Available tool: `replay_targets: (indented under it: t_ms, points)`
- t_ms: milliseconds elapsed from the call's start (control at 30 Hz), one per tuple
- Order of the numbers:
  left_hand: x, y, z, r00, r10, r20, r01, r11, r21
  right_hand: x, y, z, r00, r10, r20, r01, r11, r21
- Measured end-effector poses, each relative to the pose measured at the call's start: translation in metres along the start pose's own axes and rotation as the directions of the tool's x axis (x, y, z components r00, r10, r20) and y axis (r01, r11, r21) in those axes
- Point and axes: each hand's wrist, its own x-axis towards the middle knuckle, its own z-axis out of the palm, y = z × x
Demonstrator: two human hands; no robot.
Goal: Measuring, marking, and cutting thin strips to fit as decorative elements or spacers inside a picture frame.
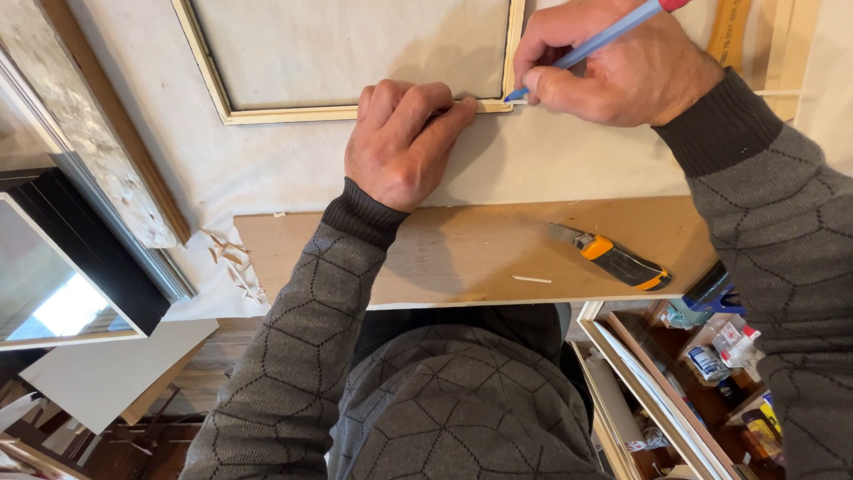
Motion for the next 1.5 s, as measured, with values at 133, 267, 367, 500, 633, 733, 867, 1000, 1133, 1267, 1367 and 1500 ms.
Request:
replay_targets:
  t_ms: [133, 267, 367, 500, 633, 733, 867, 1000, 1133, 1267, 1367, 1500]
  points:
    - [0.0012, 0.0005, -0.0017, 1.000, 0.004, -0.006, -0.004, 1.000, -0.003, -0.0007, 0.0018, 0.0008, 1.000, -0.010, -0.011, 0.010, 1.000, -0.027]
    - [0.0012, 0.0008, -0.0015, 1.000, 0.006, -0.004, -0.006, 1.000, -0.003, -0.0010, 0.0007, 0.0007, 1.000, -0.011, -0.012, 0.011, 1.000, -0.022]
    - [0.0015, 0.0001, -0.0018, 1.000, 0.009, -0.005, -0.009, 1.000, -0.003, -0.0004, -0.0006, 0.0002, 1.000, -0.003, -0.015, 0.003, 1.000, -0.023]
    - [0.0012, 0.0006, -0.0013, 1.000, 0.006, -0.008, -0.006, 1.000, -0.012, -0.0022, -0.0020, 0.0011, 1.000, 0.011, -0.028, -0.012, 0.999, -0.049]
    - [0.0019, 0.0013, -0.0024, 1.000, 0.010, -0.010, -0.010, 1.000, -0.004, -0.0035, 0.0024, 0.0019, 1.000, 0.006, -0.028, -0.007, 1.000, -0.022]
    - [0.0017, 0.0011, -0.0025, 1.000, 0.009, -0.004, -0.009, 1.000, -0.004, -0.0033, 0.0011, 0.0017, 0.999, -0.015, -0.032, 0.014, 0.999, -0.037]
    - [0.0012, 0.0010, -0.0017, 1.000, 0.009, -0.009, -0.009, 1.000, -0.009, -0.0039, 0.0000, 0.0018, 0.999, -0.021, -0.042, 0.017, 0.996, -0.082]
    - [0.0013, 0.0006, -0.0017, 1.000, 0.013, -0.013, -0.013, 1.000, -0.006, -0.0048, 0.0039, 0.0033, 0.999, 0.000, -0.032, 0.000, 1.000, -0.021]
    - [0.0021, 0.0010, -0.0020, 1.000, 0.012, -0.016, -0.012, 1.000, -0.011, -0.0047, 0.0012, 0.0028, 0.999, 0.018, -0.038, -0.019, 1.000, -0.006]
    - [0.0024, 0.0016, -0.0023, 1.000, 0.008, -0.013, -0.008, 1.000, -0.009, -0.0051, 0.0031, 0.0027, 0.999, -0.018, -0.050, 0.015, 0.997, -0.076]
    - [0.0020, 0.0015, -0.0021, 1.000, 0.009, -0.016, -0.009, 1.000, -0.009, -0.0052, 0.0030, 0.0035, 0.998, -0.026, -0.049, 0.023, 0.997, -0.068]
    - [0.0018, 0.0008, -0.0012, 1.000, 0.015, -0.022, -0.015, 1.000, -0.008, -0.0058, 0.0062, 0.0025, 0.998, -0.047, -0.052, 0.043, 0.996, -0.080]
